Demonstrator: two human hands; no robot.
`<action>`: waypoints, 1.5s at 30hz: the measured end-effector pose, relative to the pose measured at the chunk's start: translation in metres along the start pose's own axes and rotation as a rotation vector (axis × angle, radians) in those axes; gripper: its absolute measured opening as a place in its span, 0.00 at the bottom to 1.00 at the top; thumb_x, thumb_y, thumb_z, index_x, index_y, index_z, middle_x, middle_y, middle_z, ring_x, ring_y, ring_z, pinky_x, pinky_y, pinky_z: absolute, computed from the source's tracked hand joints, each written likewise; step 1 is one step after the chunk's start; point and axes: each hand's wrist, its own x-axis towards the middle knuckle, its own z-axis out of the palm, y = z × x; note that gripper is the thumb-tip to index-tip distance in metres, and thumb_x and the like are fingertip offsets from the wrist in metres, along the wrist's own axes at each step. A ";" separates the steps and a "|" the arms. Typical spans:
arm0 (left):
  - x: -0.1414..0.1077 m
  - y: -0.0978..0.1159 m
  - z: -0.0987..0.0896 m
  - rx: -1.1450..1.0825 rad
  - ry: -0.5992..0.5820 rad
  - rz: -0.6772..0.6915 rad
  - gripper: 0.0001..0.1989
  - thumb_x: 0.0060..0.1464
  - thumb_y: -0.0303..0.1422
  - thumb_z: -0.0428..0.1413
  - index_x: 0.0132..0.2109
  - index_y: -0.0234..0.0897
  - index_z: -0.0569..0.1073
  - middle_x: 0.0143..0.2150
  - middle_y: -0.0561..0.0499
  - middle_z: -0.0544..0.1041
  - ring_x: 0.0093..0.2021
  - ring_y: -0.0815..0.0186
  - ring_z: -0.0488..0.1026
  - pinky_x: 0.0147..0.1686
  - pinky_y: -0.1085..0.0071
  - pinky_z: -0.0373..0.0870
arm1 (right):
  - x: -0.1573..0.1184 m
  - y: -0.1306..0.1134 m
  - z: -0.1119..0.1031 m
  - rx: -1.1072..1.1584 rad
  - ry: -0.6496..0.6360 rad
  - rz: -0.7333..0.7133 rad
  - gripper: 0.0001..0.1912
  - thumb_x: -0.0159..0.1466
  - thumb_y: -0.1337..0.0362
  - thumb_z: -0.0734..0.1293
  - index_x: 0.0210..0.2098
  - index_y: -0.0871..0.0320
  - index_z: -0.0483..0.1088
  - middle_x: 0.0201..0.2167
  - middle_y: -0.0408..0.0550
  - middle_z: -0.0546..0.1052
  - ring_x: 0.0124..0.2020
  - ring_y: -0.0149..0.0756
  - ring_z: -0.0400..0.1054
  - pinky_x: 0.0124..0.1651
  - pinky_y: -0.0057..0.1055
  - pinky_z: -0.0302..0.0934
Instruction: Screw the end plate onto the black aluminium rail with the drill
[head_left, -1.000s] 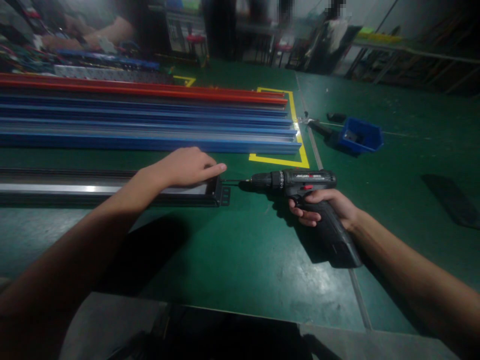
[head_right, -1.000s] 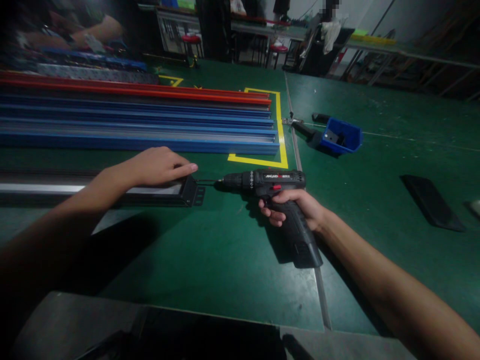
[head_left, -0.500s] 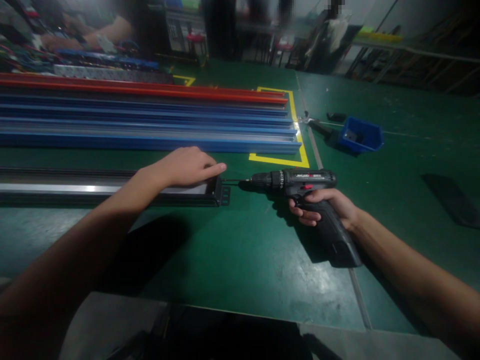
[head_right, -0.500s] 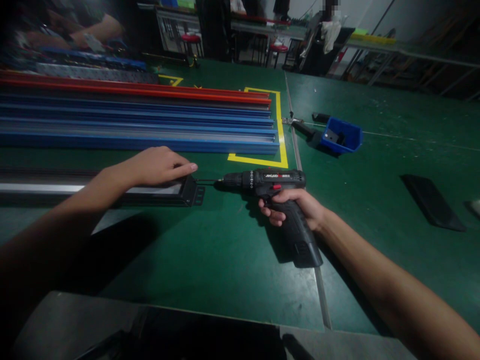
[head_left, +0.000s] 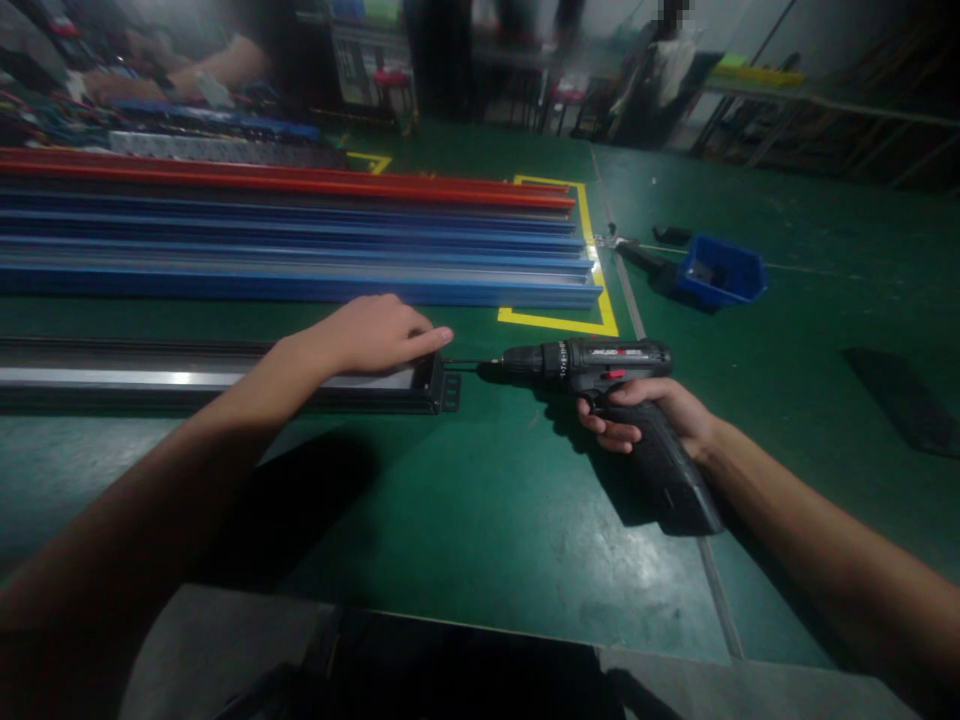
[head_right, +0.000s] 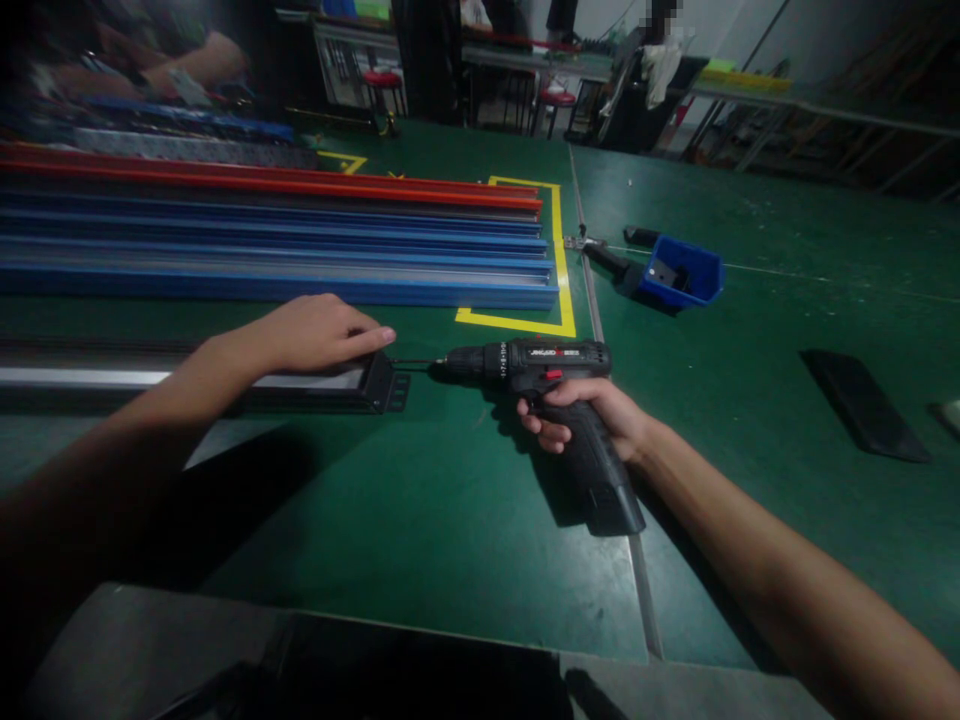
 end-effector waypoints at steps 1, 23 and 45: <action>0.000 0.000 0.000 0.000 -0.002 -0.001 0.38 0.68 0.59 0.35 0.32 0.40 0.80 0.32 0.47 0.81 0.31 0.62 0.72 0.32 0.67 0.57 | 0.000 0.000 0.000 0.002 0.001 0.000 0.13 0.63 0.69 0.69 0.44 0.73 0.78 0.33 0.55 0.78 0.22 0.24 0.62 0.29 0.24 0.70; 0.001 -0.001 0.000 -0.014 -0.005 -0.003 0.37 0.69 0.59 0.36 0.33 0.40 0.80 0.33 0.48 0.81 0.32 0.61 0.74 0.33 0.67 0.59 | 0.000 0.001 0.002 -0.082 -0.007 -0.024 0.12 0.62 0.68 0.70 0.42 0.71 0.79 0.32 0.53 0.78 0.21 0.25 0.62 0.29 0.24 0.69; 0.001 -0.001 0.000 -0.008 0.011 0.006 0.37 0.68 0.59 0.37 0.35 0.41 0.81 0.34 0.47 0.82 0.33 0.61 0.74 0.33 0.66 0.60 | -0.002 0.001 0.008 -0.103 0.017 -0.038 0.09 0.61 0.69 0.69 0.39 0.68 0.79 0.28 0.48 0.76 0.20 0.24 0.58 0.28 0.24 0.67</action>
